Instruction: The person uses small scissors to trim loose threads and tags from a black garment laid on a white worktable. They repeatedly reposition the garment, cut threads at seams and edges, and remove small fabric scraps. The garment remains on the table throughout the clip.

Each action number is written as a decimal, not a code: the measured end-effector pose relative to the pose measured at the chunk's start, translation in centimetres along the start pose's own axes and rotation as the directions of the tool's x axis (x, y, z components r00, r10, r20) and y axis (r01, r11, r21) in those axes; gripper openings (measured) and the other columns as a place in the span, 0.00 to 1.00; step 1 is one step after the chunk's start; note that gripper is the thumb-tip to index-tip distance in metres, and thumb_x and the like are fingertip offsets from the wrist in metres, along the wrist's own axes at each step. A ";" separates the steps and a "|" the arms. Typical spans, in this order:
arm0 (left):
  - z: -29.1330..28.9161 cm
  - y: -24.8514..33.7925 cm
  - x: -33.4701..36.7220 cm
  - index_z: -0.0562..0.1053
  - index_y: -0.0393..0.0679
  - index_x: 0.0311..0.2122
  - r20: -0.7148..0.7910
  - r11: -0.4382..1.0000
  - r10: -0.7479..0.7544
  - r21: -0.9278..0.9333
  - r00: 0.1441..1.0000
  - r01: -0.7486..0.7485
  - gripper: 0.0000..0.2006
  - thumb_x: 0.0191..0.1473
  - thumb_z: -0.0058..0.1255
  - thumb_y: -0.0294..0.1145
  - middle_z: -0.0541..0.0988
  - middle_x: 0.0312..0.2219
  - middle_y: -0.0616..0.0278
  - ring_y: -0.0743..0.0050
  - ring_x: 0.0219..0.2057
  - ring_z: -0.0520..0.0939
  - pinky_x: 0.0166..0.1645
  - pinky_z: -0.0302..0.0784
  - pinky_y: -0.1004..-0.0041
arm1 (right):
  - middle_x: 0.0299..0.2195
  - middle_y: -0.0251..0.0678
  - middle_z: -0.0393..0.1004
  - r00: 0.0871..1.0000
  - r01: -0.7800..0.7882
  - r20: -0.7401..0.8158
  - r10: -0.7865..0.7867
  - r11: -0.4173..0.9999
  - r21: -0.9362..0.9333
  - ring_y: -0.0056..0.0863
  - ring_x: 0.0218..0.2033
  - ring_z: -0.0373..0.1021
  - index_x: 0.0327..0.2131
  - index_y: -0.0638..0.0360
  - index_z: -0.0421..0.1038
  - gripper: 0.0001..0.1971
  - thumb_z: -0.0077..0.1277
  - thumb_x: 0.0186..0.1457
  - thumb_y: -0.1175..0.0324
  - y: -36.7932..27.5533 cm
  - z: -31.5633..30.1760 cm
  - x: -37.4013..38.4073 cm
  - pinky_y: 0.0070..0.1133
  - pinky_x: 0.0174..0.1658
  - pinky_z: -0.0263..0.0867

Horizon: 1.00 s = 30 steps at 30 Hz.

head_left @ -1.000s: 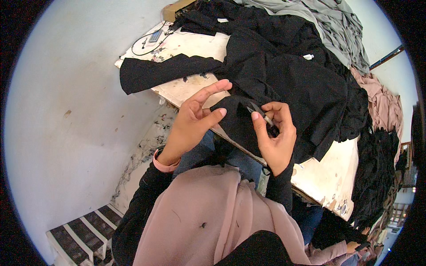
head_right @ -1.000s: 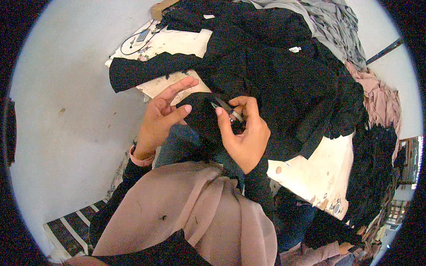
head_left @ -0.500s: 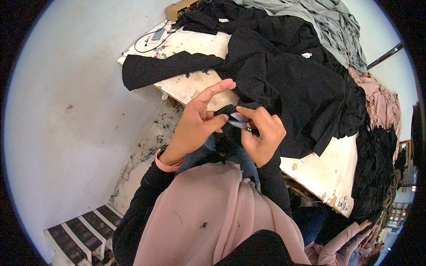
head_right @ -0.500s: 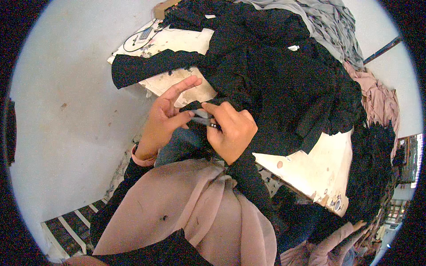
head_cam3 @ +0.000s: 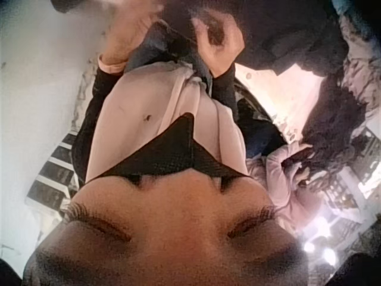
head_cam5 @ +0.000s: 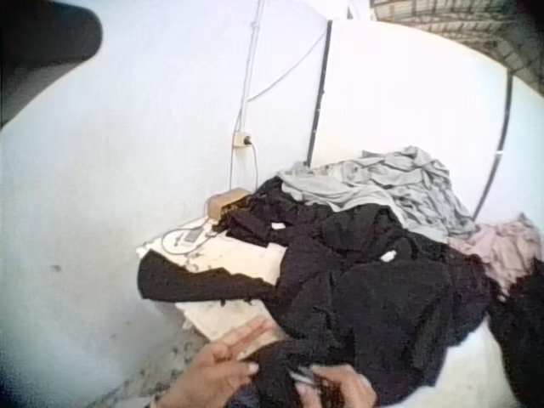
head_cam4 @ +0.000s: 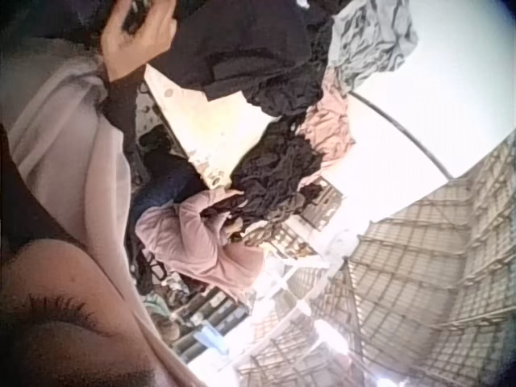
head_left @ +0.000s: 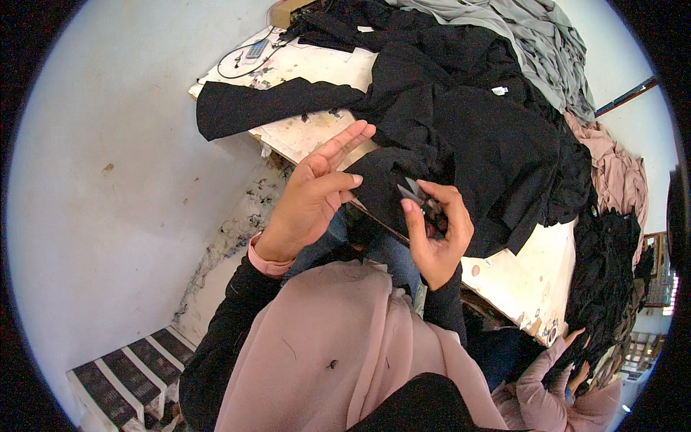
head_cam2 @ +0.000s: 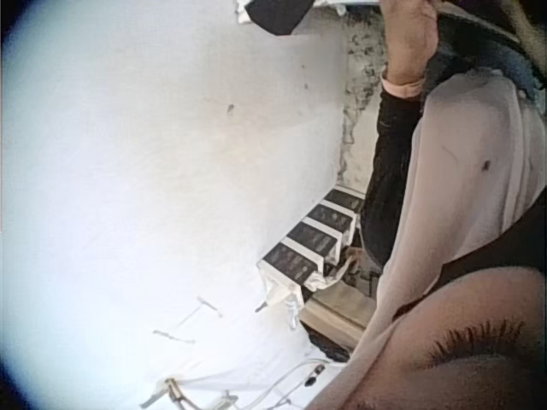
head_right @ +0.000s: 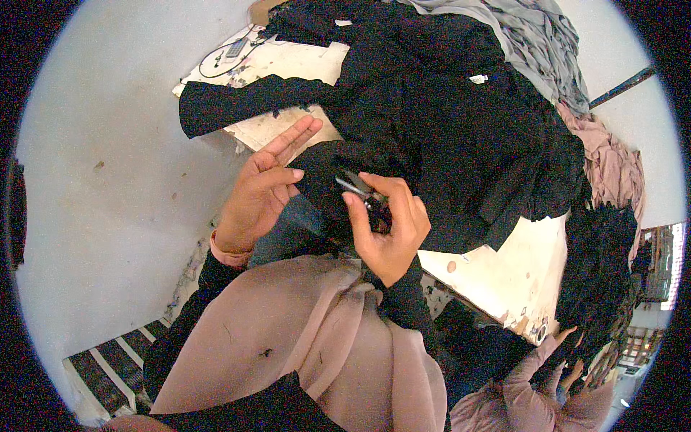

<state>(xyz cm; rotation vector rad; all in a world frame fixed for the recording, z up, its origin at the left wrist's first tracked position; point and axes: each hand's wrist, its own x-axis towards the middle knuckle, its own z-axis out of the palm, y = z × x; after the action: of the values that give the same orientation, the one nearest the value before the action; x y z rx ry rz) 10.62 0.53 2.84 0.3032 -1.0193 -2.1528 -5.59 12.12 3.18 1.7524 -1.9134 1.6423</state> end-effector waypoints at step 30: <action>-22.7 8.0 3.3 0.57 0.39 0.68 -0.151 -0.298 0.611 0.865 0.777 0.403 0.40 0.54 0.60 0.40 0.59 0.67 0.47 0.50 0.60 0.72 0.62 0.64 0.49 | 0.25 0.23 0.68 0.646 -0.543 -0.619 0.447 0.839 0.039 0.12 0.27 0.58 0.33 0.61 0.73 0.07 0.59 0.60 0.68 8.6 -13.2 -8.6 0.14 0.32 0.54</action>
<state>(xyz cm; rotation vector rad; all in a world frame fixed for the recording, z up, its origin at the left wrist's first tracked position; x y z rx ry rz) 23.29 -18.22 -5.85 1.5191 -2.0262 -0.0711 -16.52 25.33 -2.14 0.4999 -2.1764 1.8277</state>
